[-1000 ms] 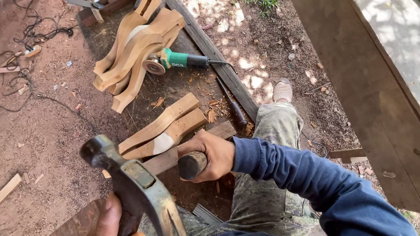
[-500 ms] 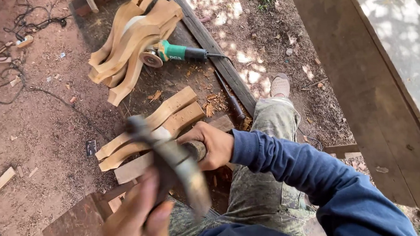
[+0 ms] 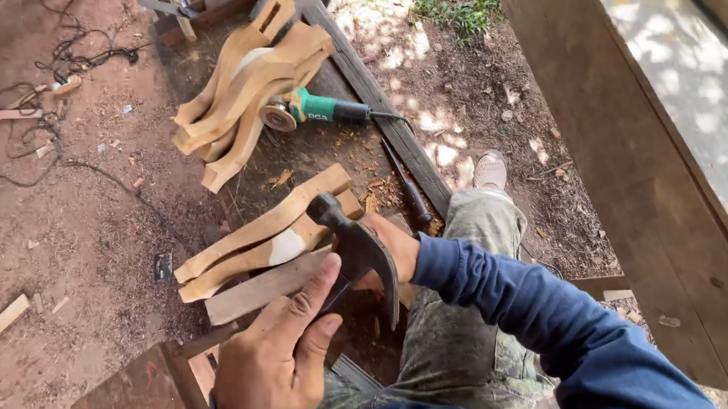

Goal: Carving and cleaning mortise joints in curved wooden furniture legs using a chisel and hammer.

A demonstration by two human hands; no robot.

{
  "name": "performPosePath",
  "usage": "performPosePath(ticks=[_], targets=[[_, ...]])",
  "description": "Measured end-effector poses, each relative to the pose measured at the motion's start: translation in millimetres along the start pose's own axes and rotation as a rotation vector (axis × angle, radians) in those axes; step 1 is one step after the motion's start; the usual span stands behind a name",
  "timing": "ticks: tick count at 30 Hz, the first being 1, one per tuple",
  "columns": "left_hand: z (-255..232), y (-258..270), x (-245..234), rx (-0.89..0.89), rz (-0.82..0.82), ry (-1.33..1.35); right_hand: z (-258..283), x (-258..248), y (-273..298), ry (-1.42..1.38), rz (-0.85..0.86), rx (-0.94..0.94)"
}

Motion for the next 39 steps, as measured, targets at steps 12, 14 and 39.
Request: performPosePath(ticks=[12,14,39], targets=[[-2,30,-21,-0.039,-0.037,0.201,42,-3,-8,-0.035,-0.062,-0.036],[-2,36,-21,-0.054,-0.052,0.233,40,7,-3,-0.01,-0.043,0.003],[-16,1,8,0.121,0.07,0.197,-1,1,30,-0.049,-0.08,-0.121]])
Point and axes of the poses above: each hand's wrist, its own y-axis away from the middle knuckle, its own x-axis out of the palm, z = x × y, the point moved 5 cm from there along -y, towards the middle knuckle, and after that the axes turned 10 degrees about y, right-handed, at the moved point
